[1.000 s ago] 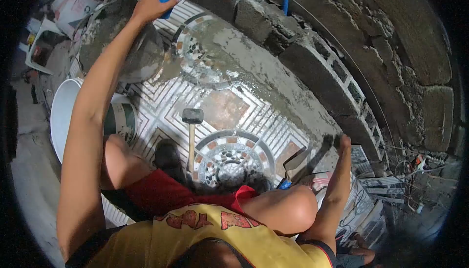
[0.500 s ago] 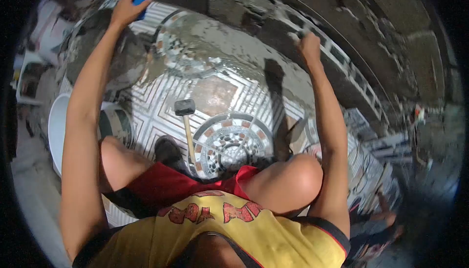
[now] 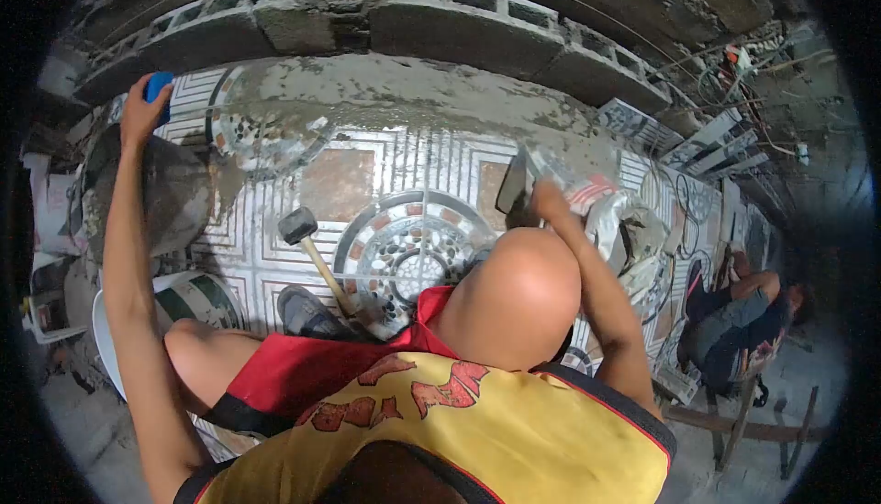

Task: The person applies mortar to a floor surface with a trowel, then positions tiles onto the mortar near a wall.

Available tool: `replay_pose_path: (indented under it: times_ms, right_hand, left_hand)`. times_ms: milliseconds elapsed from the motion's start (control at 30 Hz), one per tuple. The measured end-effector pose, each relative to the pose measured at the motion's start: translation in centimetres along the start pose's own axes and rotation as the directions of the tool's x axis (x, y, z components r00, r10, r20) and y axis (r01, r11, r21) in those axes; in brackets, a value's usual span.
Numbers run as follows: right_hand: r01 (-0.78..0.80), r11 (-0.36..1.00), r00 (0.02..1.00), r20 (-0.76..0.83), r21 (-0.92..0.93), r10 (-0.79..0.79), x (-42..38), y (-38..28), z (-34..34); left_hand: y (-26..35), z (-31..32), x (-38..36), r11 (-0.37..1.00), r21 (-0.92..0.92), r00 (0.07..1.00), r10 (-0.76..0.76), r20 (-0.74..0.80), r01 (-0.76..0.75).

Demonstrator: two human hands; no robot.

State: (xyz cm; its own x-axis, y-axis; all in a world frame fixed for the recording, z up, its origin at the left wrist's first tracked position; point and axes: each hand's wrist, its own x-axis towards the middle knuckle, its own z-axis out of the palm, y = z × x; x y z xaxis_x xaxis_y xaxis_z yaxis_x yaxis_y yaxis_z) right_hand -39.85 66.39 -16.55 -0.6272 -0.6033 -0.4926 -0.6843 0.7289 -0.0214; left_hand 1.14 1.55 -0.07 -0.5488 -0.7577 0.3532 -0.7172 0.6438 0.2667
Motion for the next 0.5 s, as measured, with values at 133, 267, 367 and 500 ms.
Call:
replay_pose_path:
  times_ms: [133,267,367,500]
  right_hand:
    - [-0.169,0.977,0.985,-0.012,0.128,0.172,-6.8,-0.8,9.0]
    - [-0.189,0.953,0.968,-0.116,0.238,0.221,-7.9,-1.7,10.2]
    - [0.075,0.946,0.959,-0.284,0.316,0.019,-6.6,-3.5,4.0]
    - [0.535,0.837,0.84,-0.178,0.112,-0.513,-1.5,-13.3,-10.2]
  left_hand:
    - [-0.8,0.5,0.5,0.999,-0.037,1.0,-0.022,0.016,0.023]
    - [-3.1,1.5,1.2,0.998,-0.023,0.999,0.051,-0.016,-0.052]
    - [-2.0,0.5,0.1,0.998,-0.056,1.0,0.012,-0.025,-0.014]
    - [-2.2,1.1,0.0,0.999,0.039,0.997,-0.018,-0.08,0.021]
